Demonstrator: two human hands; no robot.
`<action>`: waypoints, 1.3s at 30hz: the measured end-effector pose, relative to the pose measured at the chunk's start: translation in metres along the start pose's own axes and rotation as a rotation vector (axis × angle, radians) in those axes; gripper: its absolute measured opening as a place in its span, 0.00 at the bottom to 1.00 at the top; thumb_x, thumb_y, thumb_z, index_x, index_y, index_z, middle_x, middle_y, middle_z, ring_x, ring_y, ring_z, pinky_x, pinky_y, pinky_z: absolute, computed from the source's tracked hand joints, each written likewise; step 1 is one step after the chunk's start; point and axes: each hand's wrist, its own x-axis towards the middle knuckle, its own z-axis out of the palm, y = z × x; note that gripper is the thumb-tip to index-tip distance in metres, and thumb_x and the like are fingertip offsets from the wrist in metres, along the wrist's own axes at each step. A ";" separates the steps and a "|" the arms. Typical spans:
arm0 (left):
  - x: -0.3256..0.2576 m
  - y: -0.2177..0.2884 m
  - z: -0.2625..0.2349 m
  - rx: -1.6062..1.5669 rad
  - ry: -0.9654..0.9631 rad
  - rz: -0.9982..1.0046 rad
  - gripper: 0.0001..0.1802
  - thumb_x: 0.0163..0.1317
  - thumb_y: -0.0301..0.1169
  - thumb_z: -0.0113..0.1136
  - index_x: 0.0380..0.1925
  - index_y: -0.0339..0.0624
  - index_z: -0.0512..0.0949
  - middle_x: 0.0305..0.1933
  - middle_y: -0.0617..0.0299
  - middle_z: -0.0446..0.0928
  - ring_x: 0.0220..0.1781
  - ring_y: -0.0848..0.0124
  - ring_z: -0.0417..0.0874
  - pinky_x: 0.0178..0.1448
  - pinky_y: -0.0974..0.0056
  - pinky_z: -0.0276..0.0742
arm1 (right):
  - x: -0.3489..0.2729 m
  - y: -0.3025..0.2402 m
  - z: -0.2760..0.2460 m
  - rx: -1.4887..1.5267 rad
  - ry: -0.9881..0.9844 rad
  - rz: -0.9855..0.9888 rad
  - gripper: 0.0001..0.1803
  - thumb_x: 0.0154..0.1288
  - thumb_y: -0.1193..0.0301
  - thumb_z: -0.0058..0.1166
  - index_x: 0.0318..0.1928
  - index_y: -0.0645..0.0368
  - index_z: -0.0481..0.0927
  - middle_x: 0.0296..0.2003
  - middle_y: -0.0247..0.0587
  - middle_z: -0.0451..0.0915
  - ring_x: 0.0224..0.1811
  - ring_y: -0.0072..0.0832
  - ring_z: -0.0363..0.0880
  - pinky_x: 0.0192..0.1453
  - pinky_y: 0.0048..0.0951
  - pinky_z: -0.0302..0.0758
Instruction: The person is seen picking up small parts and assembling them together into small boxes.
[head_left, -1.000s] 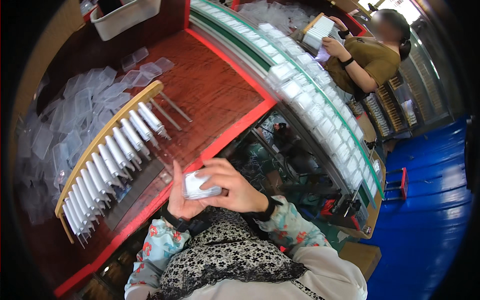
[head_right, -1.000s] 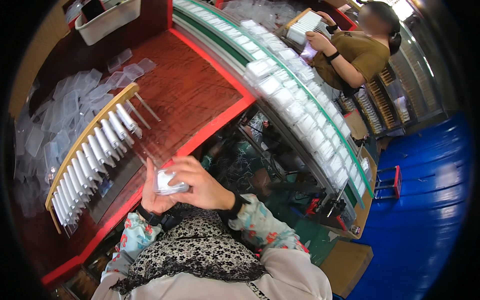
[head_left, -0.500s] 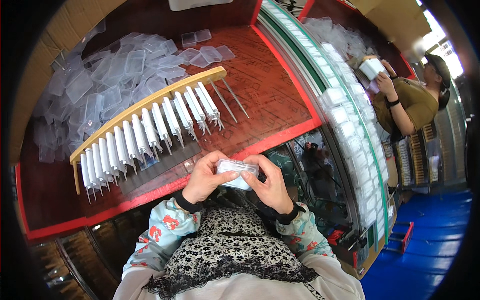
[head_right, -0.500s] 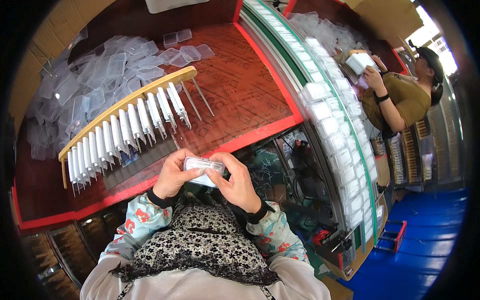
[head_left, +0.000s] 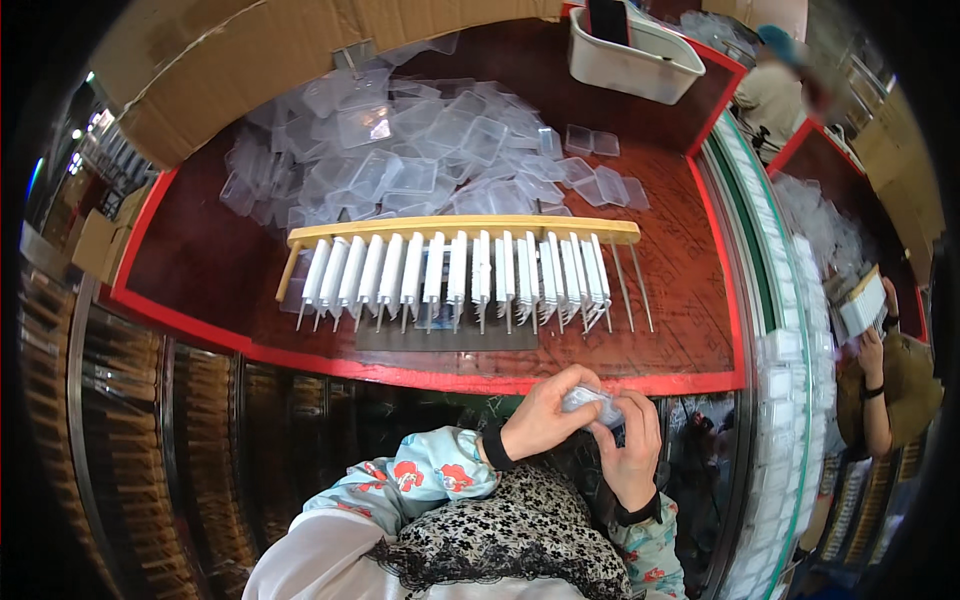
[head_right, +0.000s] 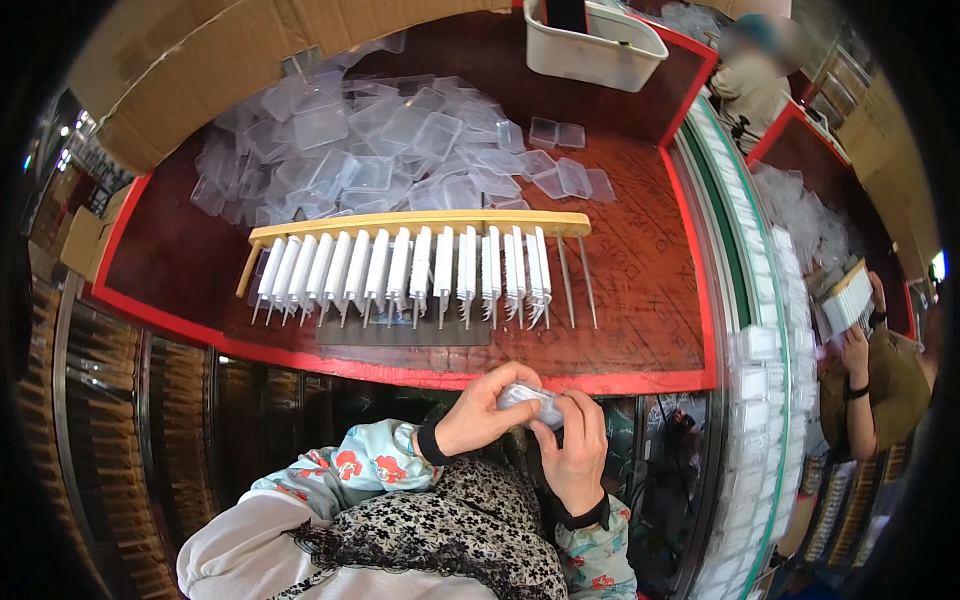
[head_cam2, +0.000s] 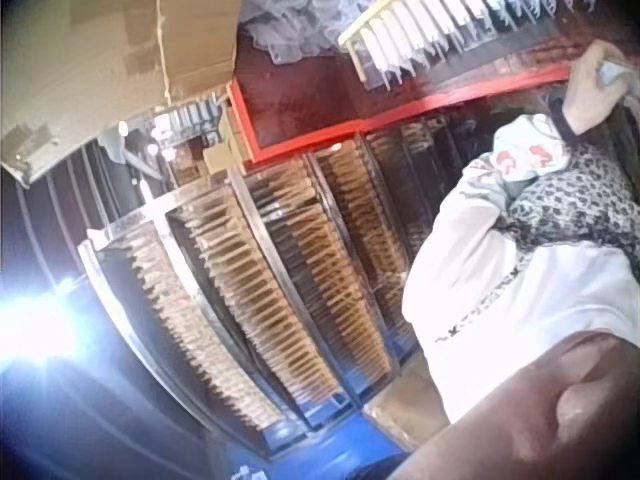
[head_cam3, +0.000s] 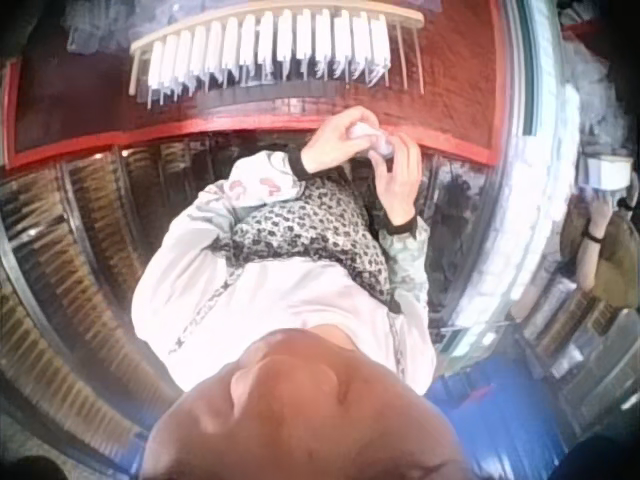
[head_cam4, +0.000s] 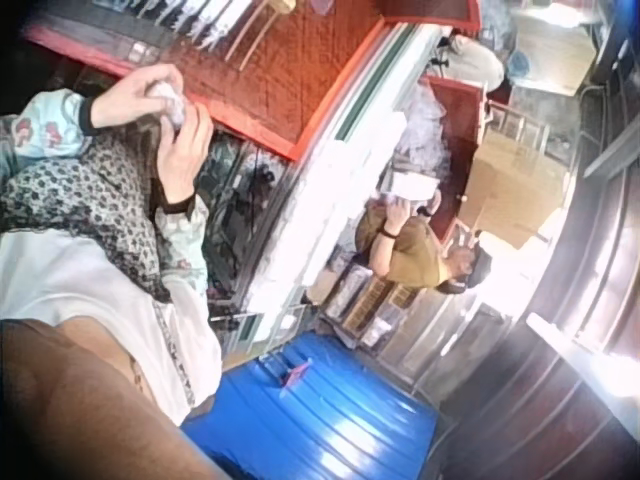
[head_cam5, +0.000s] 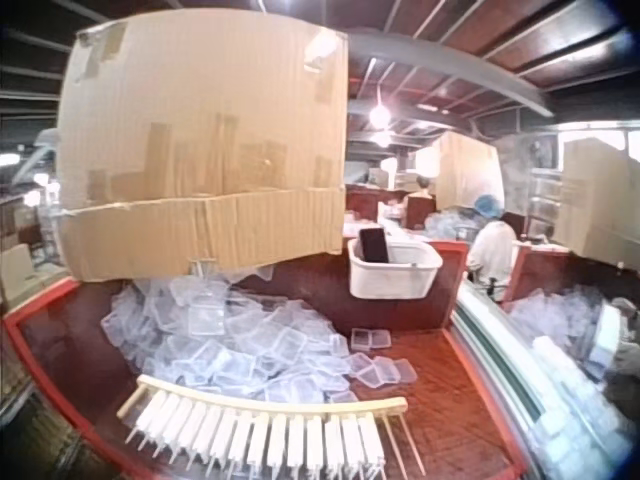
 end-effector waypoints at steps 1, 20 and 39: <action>-0.002 0.000 -0.002 -0.003 0.008 0.001 0.13 0.61 0.25 0.59 0.44 0.38 0.71 0.37 0.70 0.71 0.41 0.81 0.72 0.44 0.73 0.71 | 0.000 0.003 0.001 0.002 -0.006 -0.006 0.23 0.44 0.78 0.67 0.43 0.63 0.73 0.42 0.49 0.73 0.42 0.47 0.74 0.45 0.38 0.74; 0.035 -0.028 0.015 -0.902 -0.349 -0.449 0.28 0.70 0.45 0.44 0.61 0.36 0.63 0.63 0.51 0.66 0.63 0.57 0.70 0.63 0.51 0.71 | -0.009 0.008 -0.035 -0.136 -0.133 0.273 0.32 0.45 0.58 0.68 0.49 0.59 0.73 0.53 0.51 0.69 0.50 0.46 0.70 0.54 0.41 0.67; 0.054 -0.039 -0.017 0.378 0.096 0.020 0.06 0.60 0.26 0.60 0.35 0.35 0.77 0.31 0.59 0.78 0.31 0.75 0.79 0.34 0.71 0.74 | 0.084 0.171 -0.075 -0.383 0.088 0.181 0.34 0.49 0.62 0.63 0.57 0.55 0.68 0.60 0.50 0.64 0.63 0.49 0.60 0.60 0.52 0.61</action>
